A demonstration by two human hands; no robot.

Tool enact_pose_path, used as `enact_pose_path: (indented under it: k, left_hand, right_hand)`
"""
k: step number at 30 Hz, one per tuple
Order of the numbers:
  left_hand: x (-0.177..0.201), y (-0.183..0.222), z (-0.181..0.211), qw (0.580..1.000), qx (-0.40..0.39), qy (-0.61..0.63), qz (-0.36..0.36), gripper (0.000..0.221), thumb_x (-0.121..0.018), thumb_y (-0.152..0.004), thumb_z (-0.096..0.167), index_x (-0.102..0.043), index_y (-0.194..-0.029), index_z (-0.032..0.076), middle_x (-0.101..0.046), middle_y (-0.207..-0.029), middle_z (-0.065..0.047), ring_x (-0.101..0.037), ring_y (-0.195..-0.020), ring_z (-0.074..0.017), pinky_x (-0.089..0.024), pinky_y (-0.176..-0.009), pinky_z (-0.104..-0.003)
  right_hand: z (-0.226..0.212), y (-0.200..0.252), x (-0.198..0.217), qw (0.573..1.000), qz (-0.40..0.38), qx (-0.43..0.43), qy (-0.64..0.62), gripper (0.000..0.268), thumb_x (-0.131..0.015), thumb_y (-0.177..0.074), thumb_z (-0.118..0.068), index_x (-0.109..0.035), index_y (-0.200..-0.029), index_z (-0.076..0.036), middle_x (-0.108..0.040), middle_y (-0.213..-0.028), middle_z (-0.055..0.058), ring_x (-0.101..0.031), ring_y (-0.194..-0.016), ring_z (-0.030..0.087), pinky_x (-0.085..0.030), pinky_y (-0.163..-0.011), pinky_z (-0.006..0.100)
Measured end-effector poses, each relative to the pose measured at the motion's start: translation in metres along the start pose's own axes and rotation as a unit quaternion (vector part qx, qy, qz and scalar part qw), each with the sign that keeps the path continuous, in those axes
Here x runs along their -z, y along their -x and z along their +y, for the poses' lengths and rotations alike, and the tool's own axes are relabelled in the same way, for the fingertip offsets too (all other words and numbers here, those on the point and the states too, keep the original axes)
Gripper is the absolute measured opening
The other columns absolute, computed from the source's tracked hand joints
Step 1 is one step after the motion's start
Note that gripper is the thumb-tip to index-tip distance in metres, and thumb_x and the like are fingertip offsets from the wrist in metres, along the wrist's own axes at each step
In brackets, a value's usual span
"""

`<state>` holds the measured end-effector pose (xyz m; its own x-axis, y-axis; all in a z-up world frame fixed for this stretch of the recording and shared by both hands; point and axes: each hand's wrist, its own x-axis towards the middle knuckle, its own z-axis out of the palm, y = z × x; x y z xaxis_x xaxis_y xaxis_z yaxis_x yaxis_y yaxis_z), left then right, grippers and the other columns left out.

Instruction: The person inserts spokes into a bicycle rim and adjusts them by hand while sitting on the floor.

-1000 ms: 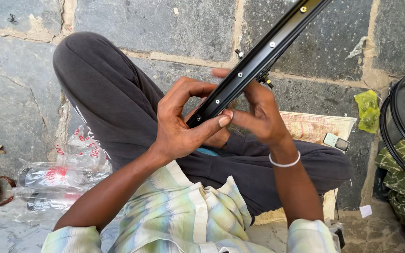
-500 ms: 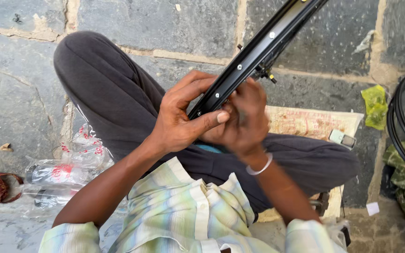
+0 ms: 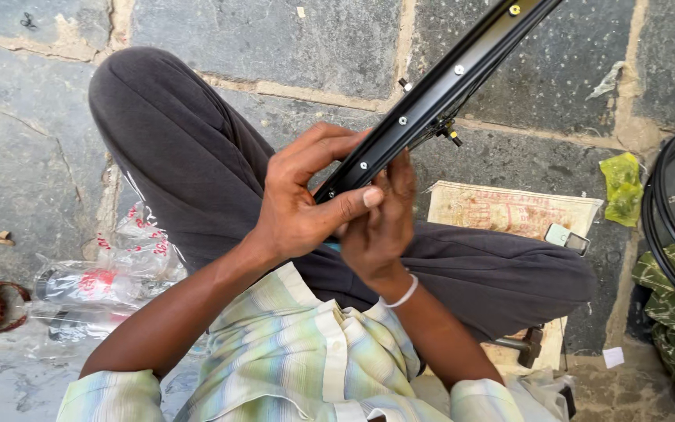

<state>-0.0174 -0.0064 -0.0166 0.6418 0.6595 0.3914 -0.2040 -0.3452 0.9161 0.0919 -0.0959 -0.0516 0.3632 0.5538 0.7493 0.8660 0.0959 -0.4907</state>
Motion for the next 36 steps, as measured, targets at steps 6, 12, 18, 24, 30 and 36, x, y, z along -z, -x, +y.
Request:
enact_pose_path:
  k: [6, 12, 18, 24, 30, 36]
  left_hand:
    - [-0.007, -0.004, 0.000, 1.000, -0.019, 0.020, 0.014, 0.052, -0.084, -0.093, 0.022, -0.066, -0.136, -0.002, -0.069, -0.114, -0.013, -0.069, -0.106, -0.0175, -0.055, -0.094, -0.030]
    - [-0.011, 0.006, 0.005, 0.995, -0.055, 0.009, 0.088, 0.043, -0.082, -0.095, 0.025, -0.064, -0.127, 0.001, -0.058, -0.109, -0.013, -0.061, -0.100, -0.0156, -0.053, -0.088, -0.028]
    - [0.003, 0.005, 0.002, 0.996, -0.045, -0.072, 0.016, 0.066, -0.084, -0.081, 0.020, -0.055, -0.134, -0.006, -0.054, -0.092, -0.014, -0.055, -0.083, -0.0196, -0.046, -0.077, -0.031]
    - [-0.002, -0.008, 0.003, 0.999, -0.007, 0.018, -0.038, 0.055, -0.078, -0.093, 0.005, -0.059, -0.144, -0.002, -0.068, -0.098, -0.008, -0.066, -0.080, -0.0135, -0.052, -0.075, -0.025]
    - [-0.012, -0.016, 0.017, 0.999, -0.016, -0.032, 0.016, 0.050, -0.082, -0.092, 0.008, -0.061, -0.137, -0.001, -0.065, -0.105, -0.009, -0.068, -0.094, -0.0142, -0.055, -0.086, -0.026]
    - [-0.011, -0.011, 0.018, 0.998, 0.018, -0.031, 0.050, 0.048, -0.084, -0.093, 0.012, -0.063, -0.133, -0.001, -0.061, -0.115, -0.008, -0.066, -0.105, -0.0158, -0.056, -0.095, -0.029]
  right_hand:
    - [0.053, -0.048, 0.056, 0.921, -0.275, -0.084, -0.263, 0.050, -0.071, -0.102, -0.021, -0.050, -0.140, 0.003, -0.062, -0.135, 0.019, -0.065, -0.130, 0.031, -0.051, -0.113, 0.044]
    - [0.033, -0.053, 0.032, 0.973, -0.168, -0.040, -0.155, 0.033, -0.072, -0.099, -0.008, -0.058, -0.127, 0.003, -0.072, -0.121, 0.014, -0.077, -0.111, 0.026, -0.063, -0.091, 0.034]
    - [0.037, -0.048, 0.031, 0.988, -0.122, -0.039, -0.086, 0.029, -0.069, -0.091, 0.000, -0.060, -0.118, 0.002, -0.067, -0.105, 0.017, -0.071, -0.086, 0.028, -0.058, -0.079, 0.034]
    - [0.053, -0.033, 0.026, 0.939, 0.158, -0.122, -0.279, 0.016, -0.065, -0.105, -0.010, -0.061, -0.117, 0.000, -0.069, -0.122, 0.014, -0.069, -0.109, 0.019, -0.056, -0.100, 0.031]
    - [0.041, -0.006, 0.006, 0.861, 0.041, -0.328, -0.386, 0.029, -0.068, -0.104, -0.003, -0.062, -0.130, 0.009, -0.068, -0.122, 0.014, -0.064, -0.114, 0.019, -0.052, -0.103, 0.034]
    - [0.065, -0.046, 0.028, 0.768, -0.210, -0.250, -0.551, 0.057, -0.068, -0.086, -0.003, -0.061, -0.142, -0.002, -0.070, -0.124, 0.007, -0.065, -0.112, 0.014, -0.049, -0.111, 0.033]
